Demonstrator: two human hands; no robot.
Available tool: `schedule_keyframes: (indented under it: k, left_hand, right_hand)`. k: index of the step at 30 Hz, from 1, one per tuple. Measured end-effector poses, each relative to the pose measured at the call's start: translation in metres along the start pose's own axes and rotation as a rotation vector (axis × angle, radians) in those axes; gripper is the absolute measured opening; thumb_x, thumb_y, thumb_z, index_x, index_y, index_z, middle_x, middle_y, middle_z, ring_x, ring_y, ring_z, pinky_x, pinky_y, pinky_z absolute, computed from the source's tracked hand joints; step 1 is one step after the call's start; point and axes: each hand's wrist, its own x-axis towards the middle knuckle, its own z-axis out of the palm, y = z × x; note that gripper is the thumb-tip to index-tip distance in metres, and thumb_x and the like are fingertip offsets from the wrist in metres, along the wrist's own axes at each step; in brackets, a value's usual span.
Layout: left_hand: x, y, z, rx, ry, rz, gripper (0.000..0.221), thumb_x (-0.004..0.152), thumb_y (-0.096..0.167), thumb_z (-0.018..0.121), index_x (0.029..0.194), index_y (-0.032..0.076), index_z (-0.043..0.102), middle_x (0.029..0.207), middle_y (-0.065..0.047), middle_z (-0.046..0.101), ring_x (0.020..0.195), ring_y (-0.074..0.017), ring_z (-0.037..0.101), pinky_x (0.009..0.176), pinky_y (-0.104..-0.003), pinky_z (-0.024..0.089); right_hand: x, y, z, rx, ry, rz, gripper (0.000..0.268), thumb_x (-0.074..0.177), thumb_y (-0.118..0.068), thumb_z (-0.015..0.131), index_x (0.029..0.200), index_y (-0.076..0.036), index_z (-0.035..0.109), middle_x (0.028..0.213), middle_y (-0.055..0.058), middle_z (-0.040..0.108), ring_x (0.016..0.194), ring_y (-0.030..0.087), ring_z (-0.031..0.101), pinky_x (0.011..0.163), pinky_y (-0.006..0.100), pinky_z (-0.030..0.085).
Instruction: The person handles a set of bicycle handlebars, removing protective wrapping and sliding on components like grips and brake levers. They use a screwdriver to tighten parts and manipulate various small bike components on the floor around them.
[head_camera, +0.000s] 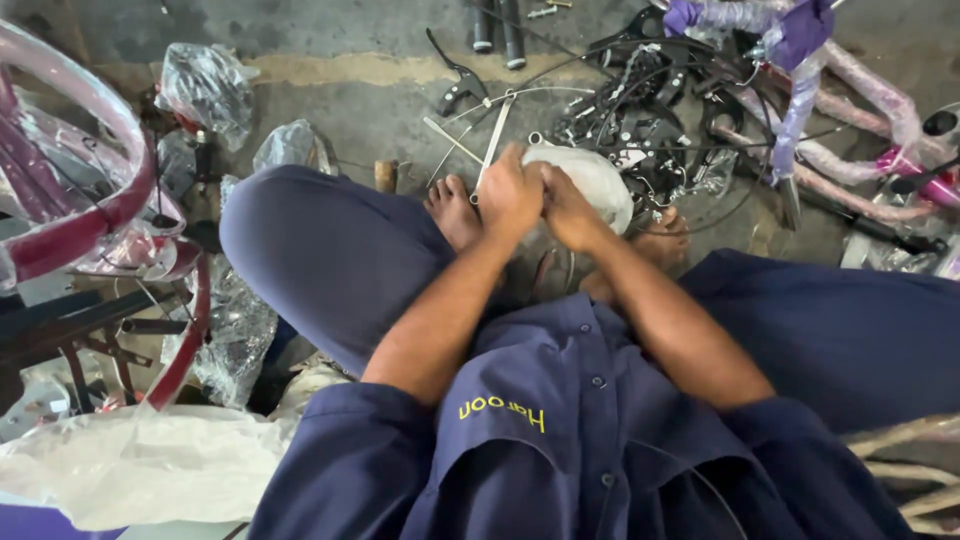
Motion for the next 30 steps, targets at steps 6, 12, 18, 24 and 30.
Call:
schedule_keyframes:
  k: [6, 12, 18, 24, 30]
  left_hand:
    - [0.008, -0.007, 0.009, -0.289, -0.099, -0.089, 0.025, 0.084, 0.015, 0.062, 0.104, 0.0, 0.069, 0.098, -0.028, 0.073, 0.093, -0.0427, 0.071, 0.083, -0.048, 0.054]
    - [0.0, -0.026, 0.025, -0.266, -0.065, 0.046, 0.036, 0.084, 0.011, 0.063, 0.116, -0.004, 0.066, 0.108, -0.029, 0.07, 0.101, -0.0408, 0.068, 0.087, -0.044, 0.053]
    - [0.008, -0.016, 0.011, -0.434, -0.144, -0.269, 0.025, 0.089, 0.016, 0.056, 0.103, -0.002, 0.067, 0.091, -0.023, 0.074, 0.085, -0.0375, 0.073, 0.075, -0.043, 0.057]
    - [-0.001, -0.051, 0.034, -0.129, -0.165, -0.105, 0.031, 0.096, 0.025, 0.057, 0.104, -0.004, 0.064, 0.098, -0.031, 0.07, 0.092, -0.0507, 0.067, 0.079, -0.055, 0.053]
    - [0.019, -0.074, 0.041, 0.001, -0.143, -0.149, 0.047, 0.093, 0.031, 0.057, 0.122, -0.006, 0.058, 0.107, -0.034, 0.066, 0.103, -0.0528, 0.064, 0.088, -0.054, 0.05]
  right_hand:
    - [-0.019, -0.046, -0.02, -0.397, -0.088, 0.272, 0.032, 0.099, -0.019, 0.054, 0.128, -0.01, 0.062, 0.13, 0.027, 0.063, 0.119, 0.044, 0.06, 0.098, 0.051, 0.051]
    - [-0.01, 0.013, 0.014, -0.182, -0.149, 0.209, 0.035, 0.09, -0.02, 0.063, 0.119, -0.002, 0.068, 0.109, 0.027, 0.07, 0.102, 0.045, 0.064, 0.086, 0.05, 0.05]
    - [-0.014, 0.017, 0.01, 0.107, -0.21, -0.09, 0.048, 0.073, -0.011, 0.06, 0.117, 0.007, 0.063, 0.111, 0.028, 0.068, 0.103, 0.045, 0.066, 0.09, 0.048, 0.053]
    - [-0.011, 0.001, 0.033, -0.411, -0.53, -0.251, 0.034, 0.087, -0.026, 0.065, 0.113, -0.005, 0.071, 0.122, 0.018, 0.07, 0.125, 0.039, 0.056, 0.113, 0.05, 0.042]
    - [-0.014, -0.051, -0.004, -0.606, -0.493, -0.2, 0.039, 0.068, -0.028, 0.072, 0.101, -0.007, 0.076, 0.12, 0.018, 0.068, 0.132, 0.039, 0.051, 0.109, 0.047, 0.042]
